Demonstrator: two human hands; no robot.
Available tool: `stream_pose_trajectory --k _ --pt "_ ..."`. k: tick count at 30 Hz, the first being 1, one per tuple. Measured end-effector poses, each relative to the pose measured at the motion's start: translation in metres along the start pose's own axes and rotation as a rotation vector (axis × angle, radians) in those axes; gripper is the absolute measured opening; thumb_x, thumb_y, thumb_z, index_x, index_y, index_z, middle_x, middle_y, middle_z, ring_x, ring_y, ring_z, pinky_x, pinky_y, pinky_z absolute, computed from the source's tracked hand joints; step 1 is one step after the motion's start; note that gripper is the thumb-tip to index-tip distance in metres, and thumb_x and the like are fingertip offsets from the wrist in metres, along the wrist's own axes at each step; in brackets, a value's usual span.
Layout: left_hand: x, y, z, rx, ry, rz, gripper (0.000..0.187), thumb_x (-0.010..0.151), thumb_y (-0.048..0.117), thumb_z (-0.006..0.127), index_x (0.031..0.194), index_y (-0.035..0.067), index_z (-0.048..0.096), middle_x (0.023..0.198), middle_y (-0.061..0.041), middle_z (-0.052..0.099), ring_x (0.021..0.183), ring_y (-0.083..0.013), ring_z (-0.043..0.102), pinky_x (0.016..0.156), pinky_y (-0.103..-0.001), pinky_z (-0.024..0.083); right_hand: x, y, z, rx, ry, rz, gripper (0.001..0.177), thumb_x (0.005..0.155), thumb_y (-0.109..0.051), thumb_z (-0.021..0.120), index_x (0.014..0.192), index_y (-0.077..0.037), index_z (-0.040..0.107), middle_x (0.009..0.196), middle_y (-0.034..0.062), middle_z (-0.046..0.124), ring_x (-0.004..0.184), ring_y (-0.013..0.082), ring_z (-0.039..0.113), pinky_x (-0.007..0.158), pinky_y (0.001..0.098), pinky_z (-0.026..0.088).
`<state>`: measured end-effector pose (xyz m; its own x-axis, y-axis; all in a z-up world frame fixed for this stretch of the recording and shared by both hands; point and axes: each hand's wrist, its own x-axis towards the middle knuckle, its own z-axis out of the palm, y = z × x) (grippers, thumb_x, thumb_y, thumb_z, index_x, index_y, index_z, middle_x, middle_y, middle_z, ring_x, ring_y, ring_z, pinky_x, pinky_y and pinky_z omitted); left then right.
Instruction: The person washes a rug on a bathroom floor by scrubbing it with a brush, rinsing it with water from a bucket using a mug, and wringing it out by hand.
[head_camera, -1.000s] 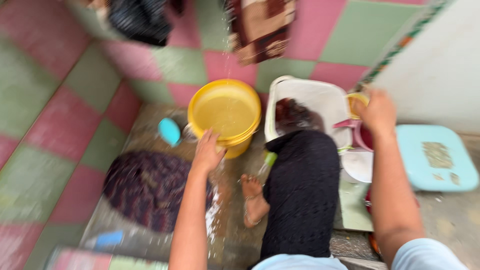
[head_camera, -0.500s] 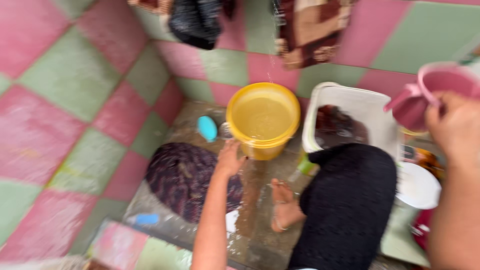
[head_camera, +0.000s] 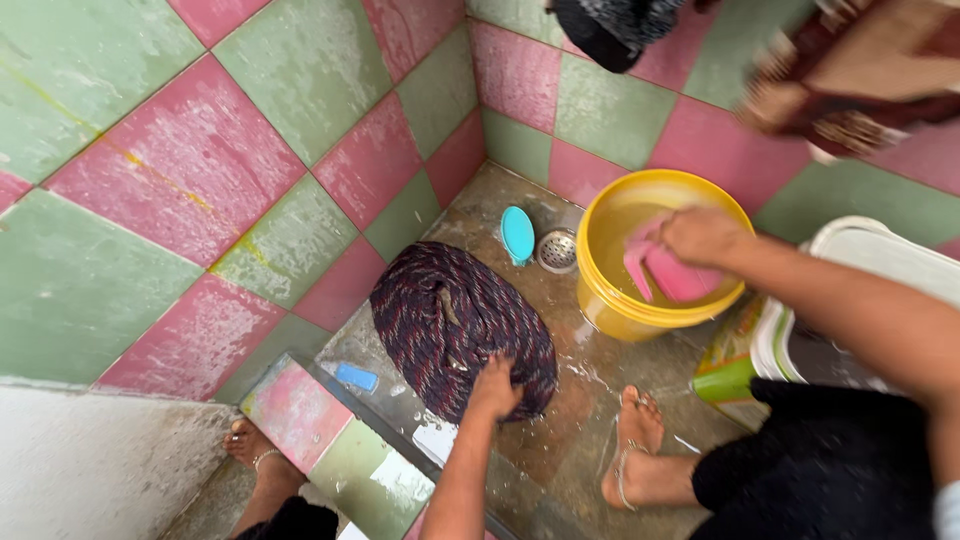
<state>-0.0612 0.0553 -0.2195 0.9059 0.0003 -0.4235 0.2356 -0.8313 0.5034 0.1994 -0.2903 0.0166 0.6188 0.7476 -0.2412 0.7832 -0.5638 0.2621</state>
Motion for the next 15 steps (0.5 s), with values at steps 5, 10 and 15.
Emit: stream_pose_trajectory --k 5,10,15 --pt "-0.009 0.000 0.049 0.112 -0.063 -0.016 0.070 0.087 0.031 0.076 0.149 0.012 0.047 0.164 -0.016 0.032 0.151 -0.0340 0.030 0.122 -0.045 0.029 0.072 -0.033 0.084 -0.277 -0.493 0.023 0.033 0.097 -0.037 0.057 0.120 -0.018 0.071 0.118 0.0088 0.070 0.112 0.0318 0.066 0.086 0.0631 0.056" --pt "-0.025 0.015 0.082 0.374 -0.038 0.034 0.088 0.084 0.039 0.076 0.151 -0.003 0.037 0.140 -0.018 0.045 0.131 -0.0351 0.040 0.106 -0.050 0.039 0.087 -0.054 0.132 -0.281 -0.259 -0.132 0.027 0.088 -0.027 0.067 0.109 -0.013 0.077 0.116 0.0094 0.070 0.106 0.0349 0.070 0.086 0.0582 0.056" --pt "-0.009 -0.006 0.106 0.430 0.096 0.188 0.026 0.098 0.016 0.055 0.122 0.007 0.062 0.127 -0.014 0.058 0.120 -0.0329 0.052 0.097 -0.050 0.046 0.043 -0.037 0.081 0.053 -0.458 0.099 0.046 0.084 -0.026 0.068 0.129 -0.034 0.067 0.114 0.0020 0.074 0.105 0.0220 0.073 0.089 0.0420 0.061"
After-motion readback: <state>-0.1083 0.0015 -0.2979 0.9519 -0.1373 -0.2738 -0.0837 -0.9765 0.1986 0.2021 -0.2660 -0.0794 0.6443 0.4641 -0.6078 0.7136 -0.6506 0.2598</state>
